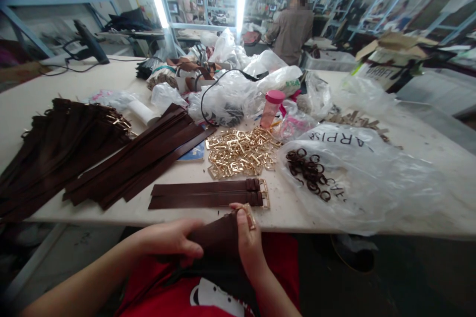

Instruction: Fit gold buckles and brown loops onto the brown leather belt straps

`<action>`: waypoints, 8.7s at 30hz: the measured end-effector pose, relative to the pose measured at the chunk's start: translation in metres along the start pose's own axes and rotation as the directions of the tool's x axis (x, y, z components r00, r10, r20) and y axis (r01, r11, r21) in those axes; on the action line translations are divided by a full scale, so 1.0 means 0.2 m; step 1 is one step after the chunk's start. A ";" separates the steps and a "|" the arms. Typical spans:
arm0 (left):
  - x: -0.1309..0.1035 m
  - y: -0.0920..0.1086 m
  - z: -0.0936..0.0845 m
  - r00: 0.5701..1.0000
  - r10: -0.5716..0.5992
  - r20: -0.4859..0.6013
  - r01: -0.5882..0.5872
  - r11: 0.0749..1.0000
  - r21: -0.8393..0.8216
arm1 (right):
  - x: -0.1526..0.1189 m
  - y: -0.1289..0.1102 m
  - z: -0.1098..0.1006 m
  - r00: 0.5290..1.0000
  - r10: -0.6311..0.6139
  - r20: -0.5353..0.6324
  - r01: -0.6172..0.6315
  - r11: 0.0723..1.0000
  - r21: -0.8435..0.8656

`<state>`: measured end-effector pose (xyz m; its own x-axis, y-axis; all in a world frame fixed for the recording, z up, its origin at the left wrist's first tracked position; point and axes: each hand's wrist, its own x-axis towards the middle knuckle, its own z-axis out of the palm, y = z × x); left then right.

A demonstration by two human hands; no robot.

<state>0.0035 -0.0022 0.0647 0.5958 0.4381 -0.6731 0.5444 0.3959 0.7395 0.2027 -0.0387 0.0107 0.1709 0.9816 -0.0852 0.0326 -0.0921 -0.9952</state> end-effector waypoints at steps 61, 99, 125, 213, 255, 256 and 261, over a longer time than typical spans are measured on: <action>0.31 -0.10 0.12 0.978 0.140 -0.156 -0.185 0.927 -0.325 | 0.63 -0.07 -0.53 0.941 -0.294 -0.166 0.138 0.782 -0.608; 0.11 0.04 0.07 0.937 0.174 -0.304 -0.234 0.956 -0.174 | 0.24 -0.02 0.02 0.966 0.245 0.078 -0.253 0.855 0.452; 0.18 0.06 0.01 0.908 0.218 -0.359 -0.254 0.966 -0.055 | 0.44 0.00 -0.11 0.990 -0.140 0.011 0.138 0.956 -0.257; 0.09 0.09 0.06 0.927 0.260 -0.270 -0.315 0.931 -0.183 | 0.01 -0.07 0.20 0.981 0.170 0.096 -0.195 0.882 0.429; 0.12 -0.02 0.15 0.923 0.226 -0.312 -0.323 0.895 -0.307 | -0.01 -0.03 0.15 0.968 0.156 0.197 -0.212 0.929 0.303; 0.12 -0.02 0.15 0.925 0.223 -0.309 -0.321 0.893 -0.315 | -0.02 -0.02 0.15 0.974 0.140 0.177 -0.187 0.941 0.281; 0.12 -0.03 0.14 0.943 0.180 -0.280 -0.276 0.894 -0.352 | -0.02 0.01 0.13 0.991 0.030 0.133 -0.052 0.985 0.164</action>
<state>0.0318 -0.0173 0.0448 0.4946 0.7106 -0.5005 0.1147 0.5174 0.8480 0.1758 -0.0382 0.0069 0.0391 0.9919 -0.1207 -0.1380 -0.1142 -0.9838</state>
